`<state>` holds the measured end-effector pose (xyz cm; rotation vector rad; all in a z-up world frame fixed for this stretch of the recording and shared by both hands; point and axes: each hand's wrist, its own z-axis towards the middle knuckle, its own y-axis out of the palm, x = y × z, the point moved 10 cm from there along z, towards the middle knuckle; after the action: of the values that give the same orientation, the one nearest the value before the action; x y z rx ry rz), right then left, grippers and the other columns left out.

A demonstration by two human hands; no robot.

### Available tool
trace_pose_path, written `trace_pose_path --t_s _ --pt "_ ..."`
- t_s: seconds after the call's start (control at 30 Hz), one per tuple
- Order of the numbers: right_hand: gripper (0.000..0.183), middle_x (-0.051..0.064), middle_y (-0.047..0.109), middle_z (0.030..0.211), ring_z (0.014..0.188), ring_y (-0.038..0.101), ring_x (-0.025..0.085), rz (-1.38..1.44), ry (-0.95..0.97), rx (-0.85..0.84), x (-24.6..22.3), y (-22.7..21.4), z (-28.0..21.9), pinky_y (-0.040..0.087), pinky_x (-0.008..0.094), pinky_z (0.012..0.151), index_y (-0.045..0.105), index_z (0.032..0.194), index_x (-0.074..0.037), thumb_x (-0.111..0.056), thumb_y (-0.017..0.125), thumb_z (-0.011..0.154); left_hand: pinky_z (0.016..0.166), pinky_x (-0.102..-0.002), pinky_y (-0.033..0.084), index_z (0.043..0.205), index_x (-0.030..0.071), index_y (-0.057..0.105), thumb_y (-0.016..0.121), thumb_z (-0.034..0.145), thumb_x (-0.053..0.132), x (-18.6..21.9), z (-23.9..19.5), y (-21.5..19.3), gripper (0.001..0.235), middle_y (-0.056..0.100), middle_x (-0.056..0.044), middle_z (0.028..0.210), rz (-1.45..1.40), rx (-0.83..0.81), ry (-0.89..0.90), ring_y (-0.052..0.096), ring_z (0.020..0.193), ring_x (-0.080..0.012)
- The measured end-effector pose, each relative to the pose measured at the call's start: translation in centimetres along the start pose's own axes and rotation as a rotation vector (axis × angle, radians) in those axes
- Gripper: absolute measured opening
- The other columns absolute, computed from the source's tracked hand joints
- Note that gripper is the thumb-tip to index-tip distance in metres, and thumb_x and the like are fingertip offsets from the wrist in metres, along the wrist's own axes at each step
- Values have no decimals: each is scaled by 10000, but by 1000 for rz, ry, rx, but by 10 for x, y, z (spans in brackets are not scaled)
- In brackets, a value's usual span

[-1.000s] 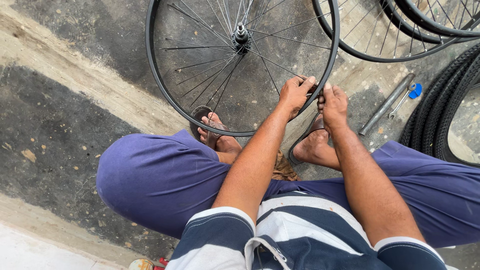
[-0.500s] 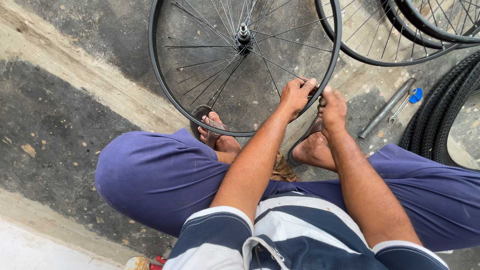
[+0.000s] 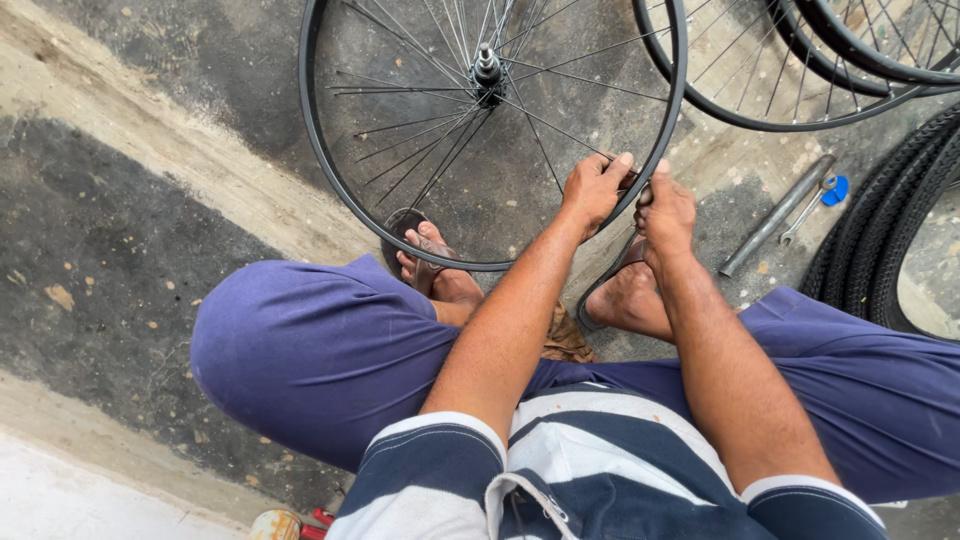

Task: The person sits on the floor and installs a metal rim onto a bicycle wheel hub with spokes. They then proceed to thread and tighten the spoke nipples onto the rim, securing the wheel structure.

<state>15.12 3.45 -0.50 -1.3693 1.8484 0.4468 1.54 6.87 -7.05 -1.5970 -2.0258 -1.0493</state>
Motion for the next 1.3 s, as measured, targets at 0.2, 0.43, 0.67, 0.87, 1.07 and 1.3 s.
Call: trace_pose_path --t_s 0.2,0.43,0.67,0.87,1.07,1.3 --pt "199 -37 491 671 516 438 80 -52 -46 -61 0 1 12 320 251 421 560 828 -139 -244 635 979 678 -320 592 975 15 711 704 950 334 3 -3 2 320 749 -64 853 -40 -18 -23 699 752 -135" --pt "150 13 620 860 704 550 127 345 81 -264 8 13 7 472 281 638 637 1028 -79 -228 615 1034 650 -305 556 958 42 714 690 950 351 27 -17 -9 310 768 -83 828 172 119 83 709 727 -142" --pt "266 115 726 1115 945 677 184 423 64 -460 16 19 17 529 289 829 591 1300 -12 -120 622 1058 648 -325 610 993 36 650 644 1002 331 5 -10 2 295 724 -79 903 -212 46 33 717 795 -149" --pt "250 83 713 1043 867 631 156 370 46 -406 13 15 17 510 280 807 654 1248 3 -160 624 1061 683 -314 589 999 29 732 745 902 210 11 -13 4 206 747 -89 906 -69 -41 124 706 788 -157" --pt "162 42 655 929 790 580 146 360 -1 -316 0 8 6 486 299 753 667 1108 -13 -147 665 1016 773 -400 576 890 -3 722 705 965 336 40 -29 1 347 800 -127 833 421 161 186 748 786 -244" --pt "213 18 672 904 736 554 120 148 -49 -197 -21 12 3 464 271 687 695 1103 -27 -80 726 899 787 -491 521 986 37 690 676 938 324 131 -79 -19 292 652 -172 1059 923 333 499 678 887 -341"
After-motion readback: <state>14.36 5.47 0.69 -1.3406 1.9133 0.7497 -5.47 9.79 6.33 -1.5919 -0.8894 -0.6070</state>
